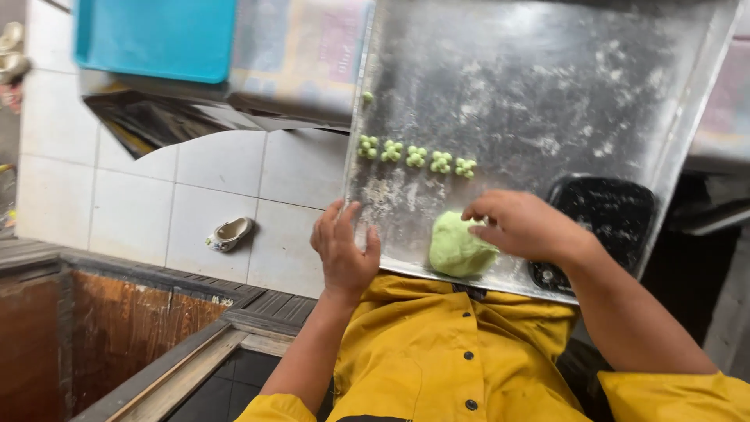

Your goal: Pinching small pieces of green dough, rolling them into spheres, and arranging them in groups on a metal tray.

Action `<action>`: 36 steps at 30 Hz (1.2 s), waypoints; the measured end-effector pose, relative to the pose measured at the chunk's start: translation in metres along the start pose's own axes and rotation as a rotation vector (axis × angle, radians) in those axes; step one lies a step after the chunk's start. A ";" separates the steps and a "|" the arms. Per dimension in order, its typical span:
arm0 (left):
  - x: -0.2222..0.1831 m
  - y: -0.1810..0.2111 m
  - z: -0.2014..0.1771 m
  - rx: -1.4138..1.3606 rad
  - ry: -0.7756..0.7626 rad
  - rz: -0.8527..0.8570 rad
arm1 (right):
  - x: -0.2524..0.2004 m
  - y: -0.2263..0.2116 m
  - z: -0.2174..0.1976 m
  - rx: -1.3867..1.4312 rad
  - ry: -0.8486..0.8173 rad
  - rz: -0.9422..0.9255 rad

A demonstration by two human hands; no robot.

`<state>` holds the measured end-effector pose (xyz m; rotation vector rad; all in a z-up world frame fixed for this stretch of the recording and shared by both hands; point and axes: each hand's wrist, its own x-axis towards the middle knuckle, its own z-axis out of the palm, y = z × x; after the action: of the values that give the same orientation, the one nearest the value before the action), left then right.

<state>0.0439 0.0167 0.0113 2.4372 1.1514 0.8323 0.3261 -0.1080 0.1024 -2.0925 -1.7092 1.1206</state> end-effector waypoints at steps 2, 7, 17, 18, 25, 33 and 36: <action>-0.005 0.026 0.014 -0.145 -0.098 0.083 | -0.025 0.007 0.030 -0.090 0.053 0.042; 0.012 0.104 0.020 -0.324 -0.775 0.191 | -0.039 0.036 0.123 -0.345 0.438 0.111; -0.027 0.099 0.102 -0.351 -0.653 0.394 | -0.063 0.029 0.122 0.437 0.729 0.177; -0.029 0.098 0.106 -0.336 -0.628 0.409 | -0.067 0.030 0.121 0.547 0.730 0.206; -0.029 0.096 0.104 -0.316 -0.639 0.434 | -0.075 0.027 0.094 0.710 0.574 0.151; -0.034 0.093 0.115 -0.304 -0.587 0.431 | -0.063 0.030 0.101 0.263 0.676 -0.031; -0.039 0.088 0.121 -0.298 -0.554 0.450 | -0.061 0.029 0.110 0.431 0.672 0.091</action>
<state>0.1523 -0.0738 -0.0528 2.4583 0.2651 0.3497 0.2725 -0.2040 0.0348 -1.9588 -0.9723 0.6129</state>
